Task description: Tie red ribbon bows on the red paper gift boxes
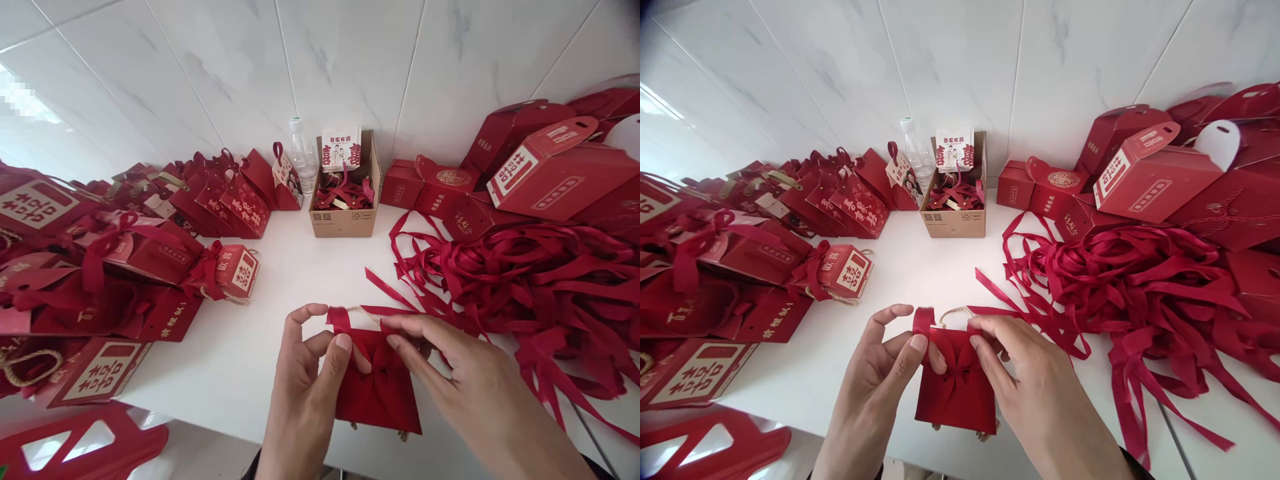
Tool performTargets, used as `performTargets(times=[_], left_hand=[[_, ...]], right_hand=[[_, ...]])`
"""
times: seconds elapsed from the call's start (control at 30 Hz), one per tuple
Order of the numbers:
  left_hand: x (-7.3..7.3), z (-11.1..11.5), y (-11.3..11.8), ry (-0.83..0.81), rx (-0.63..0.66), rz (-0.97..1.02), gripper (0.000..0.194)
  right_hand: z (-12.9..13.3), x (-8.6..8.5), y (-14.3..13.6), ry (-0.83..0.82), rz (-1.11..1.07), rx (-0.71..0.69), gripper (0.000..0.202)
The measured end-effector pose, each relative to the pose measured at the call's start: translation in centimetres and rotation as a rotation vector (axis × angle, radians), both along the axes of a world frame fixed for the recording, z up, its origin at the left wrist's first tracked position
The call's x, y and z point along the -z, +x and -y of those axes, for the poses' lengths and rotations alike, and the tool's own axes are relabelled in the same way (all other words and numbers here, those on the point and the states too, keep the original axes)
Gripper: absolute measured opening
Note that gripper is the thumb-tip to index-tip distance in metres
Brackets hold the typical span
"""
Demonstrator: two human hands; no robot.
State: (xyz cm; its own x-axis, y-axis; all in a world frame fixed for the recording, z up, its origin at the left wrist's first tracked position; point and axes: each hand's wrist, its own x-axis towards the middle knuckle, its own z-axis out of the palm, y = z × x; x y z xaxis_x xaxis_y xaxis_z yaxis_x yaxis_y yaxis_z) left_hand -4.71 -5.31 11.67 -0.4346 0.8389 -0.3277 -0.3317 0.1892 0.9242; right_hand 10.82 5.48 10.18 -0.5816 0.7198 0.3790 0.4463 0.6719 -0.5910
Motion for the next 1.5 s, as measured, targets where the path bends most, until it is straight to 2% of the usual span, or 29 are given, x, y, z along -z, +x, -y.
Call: performTargets(times=[0.17, 0.23, 0.43, 0.53, 0.63, 0.77, 0.9, 1.13, 1.33, 1.5], left_hand=[[0.0, 0.1, -0.1, 0.009, 0.083, -0.023, 0.046], [-0.1, 0.3, 0.0, 0.004, 0.067, -0.076, 0.047], [-0.8, 0.5, 0.6, -0.049, -0.043, -0.399, 0.03], [-0.9, 0.4, 0.9, 0.007, -0.037, -0.534, 0.027], [-1.0, 0.3, 1.1, 0.062, 0.05, -0.487, 0.033], [-0.8, 0.5, 1.2, 0.041, 0.099, -0.484, 0.037], [-0.6, 0.7, 1.1, -0.037, 0.08, -0.527, 0.042], [-0.4, 0.6, 1.0, 0.033, 0.057, -0.474, 0.037], [0.3, 1.3, 1.2, -0.027, 0.04, -0.542, 0.041], [0.1, 0.9, 0.9, 0.022, 0.038, -0.412, 0.041]], right_hand=[[0.1, -0.5, 0.0, 0.06, -0.033, -0.01, 0.019], [0.2, -0.6, 0.1, 0.086, -0.046, -0.008, 0.018], [0.8, -1.1, 0.3, 0.009, -0.07, -0.084, 0.009], [1.1, -1.1, 0.1, -0.047, -0.074, -0.151, 0.02], [1.2, -1.0, -0.2, -0.06, -0.09, -0.223, 0.025], [1.1, -0.9, -0.4, -0.053, -0.12, -0.257, 0.017], [1.0, -0.8, -0.2, -0.086, -0.098, -0.23, 0.015], [1.3, -0.5, -0.4, -0.082, -0.097, -0.259, 0.015], [1.1, -0.6, -0.5, -0.075, -0.112, -0.24, 0.011], [1.2, -0.6, -0.3, -0.086, -0.105, -0.235, 0.013]])
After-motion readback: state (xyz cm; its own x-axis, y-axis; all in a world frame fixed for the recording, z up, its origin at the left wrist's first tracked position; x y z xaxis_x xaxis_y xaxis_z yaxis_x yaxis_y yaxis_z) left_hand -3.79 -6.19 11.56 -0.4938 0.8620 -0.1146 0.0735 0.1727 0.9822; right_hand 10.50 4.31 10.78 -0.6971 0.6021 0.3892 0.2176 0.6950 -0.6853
